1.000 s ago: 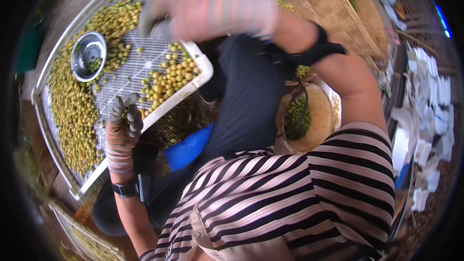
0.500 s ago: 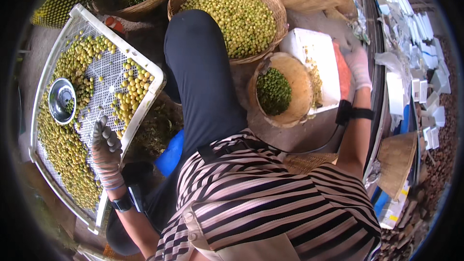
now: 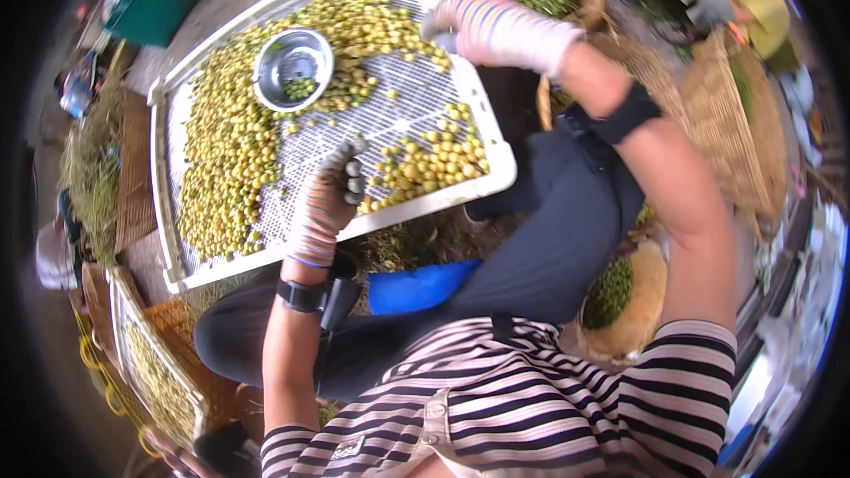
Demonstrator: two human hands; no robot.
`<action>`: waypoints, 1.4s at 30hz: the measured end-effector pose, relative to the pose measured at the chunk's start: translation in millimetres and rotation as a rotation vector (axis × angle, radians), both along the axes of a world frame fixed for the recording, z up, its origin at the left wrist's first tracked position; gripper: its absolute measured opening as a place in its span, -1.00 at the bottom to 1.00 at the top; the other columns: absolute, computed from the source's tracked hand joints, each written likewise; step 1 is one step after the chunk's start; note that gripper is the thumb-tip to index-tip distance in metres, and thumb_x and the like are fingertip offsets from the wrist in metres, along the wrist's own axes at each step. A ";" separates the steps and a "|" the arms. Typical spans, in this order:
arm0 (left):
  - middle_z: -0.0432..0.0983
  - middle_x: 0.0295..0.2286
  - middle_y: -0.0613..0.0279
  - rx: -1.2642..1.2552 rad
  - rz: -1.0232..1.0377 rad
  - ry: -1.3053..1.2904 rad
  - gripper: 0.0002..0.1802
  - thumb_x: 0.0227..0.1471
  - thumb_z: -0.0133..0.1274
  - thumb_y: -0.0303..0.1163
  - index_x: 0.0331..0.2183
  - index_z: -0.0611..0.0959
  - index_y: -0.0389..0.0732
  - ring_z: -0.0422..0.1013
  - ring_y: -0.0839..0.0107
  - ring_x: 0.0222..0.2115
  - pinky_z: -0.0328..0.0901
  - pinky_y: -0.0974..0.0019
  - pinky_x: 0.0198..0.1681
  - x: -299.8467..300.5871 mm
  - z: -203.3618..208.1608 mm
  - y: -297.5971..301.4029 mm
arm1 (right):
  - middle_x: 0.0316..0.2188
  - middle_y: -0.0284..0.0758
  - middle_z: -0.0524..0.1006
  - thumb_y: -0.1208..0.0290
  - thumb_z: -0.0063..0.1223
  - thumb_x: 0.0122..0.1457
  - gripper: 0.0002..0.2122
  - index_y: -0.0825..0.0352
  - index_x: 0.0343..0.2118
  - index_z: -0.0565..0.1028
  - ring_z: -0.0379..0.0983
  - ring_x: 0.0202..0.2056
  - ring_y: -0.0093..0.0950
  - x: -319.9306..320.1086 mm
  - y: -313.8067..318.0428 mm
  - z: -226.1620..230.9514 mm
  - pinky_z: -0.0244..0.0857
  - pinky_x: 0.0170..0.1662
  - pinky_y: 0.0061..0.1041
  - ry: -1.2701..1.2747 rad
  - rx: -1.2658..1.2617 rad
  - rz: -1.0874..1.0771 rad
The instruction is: Sorting small green berries or coffee beans on a plastic tray and placing selected ones into a small metal bowl.
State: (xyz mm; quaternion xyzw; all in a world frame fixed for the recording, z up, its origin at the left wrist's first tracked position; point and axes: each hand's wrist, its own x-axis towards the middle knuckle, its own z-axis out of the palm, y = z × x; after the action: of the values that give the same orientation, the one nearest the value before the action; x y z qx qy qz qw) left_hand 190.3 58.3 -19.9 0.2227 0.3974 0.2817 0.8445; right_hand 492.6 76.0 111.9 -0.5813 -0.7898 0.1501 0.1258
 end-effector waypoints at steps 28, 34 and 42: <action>0.36 -0.56 0.45 -0.202 0.074 -0.143 -0.68 0.24 -0.08 -0.14 -0.26 0.56 -0.20 0.22 0.59 -0.64 0.11 0.55 -0.63 5.7 -21.4 6.3 | -0.28 -0.26 0.56 0.41 0.15 0.15 -0.76 0.36 -0.14 0.49 0.48 -0.46 -0.60 21.6 92.5 -105.0 0.38 -0.47 -0.60 1.043 -0.939 -0.151; 0.50 -0.45 0.25 -0.325 0.227 -0.319 -0.51 0.28 -0.23 0.00 -0.25 0.54 -0.26 0.45 0.40 -0.47 0.34 0.43 -0.47 10.2 -27.0 9.9 | -0.46 -0.31 0.59 0.33 0.06 0.22 -0.80 0.36 -0.21 0.54 0.46 -0.61 -0.62 -18.7 88.5 -99.0 0.39 -0.55 -0.62 0.651 -0.973 -0.124; 0.37 -0.12 -0.24 -0.437 0.383 -0.575 -0.31 0.22 -0.14 0.03 -0.05 0.39 -0.54 0.37 -0.03 -0.09 0.36 0.00 0.02 6.0 -14.9 19.6 | -0.50 -0.38 0.55 0.25 0.15 0.15 -0.74 0.34 -0.21 0.57 0.45 -0.61 -0.62 -51.5 89.0 -111.3 0.39 -0.55 -0.62 0.242 -0.979 -0.131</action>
State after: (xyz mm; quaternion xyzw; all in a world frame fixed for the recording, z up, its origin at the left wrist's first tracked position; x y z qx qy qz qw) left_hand 196.4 77.9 -34.8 -0.1280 0.2298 0.3936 0.8809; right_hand 441.2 165.0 0.6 -0.5987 -0.5687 0.5607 -0.0618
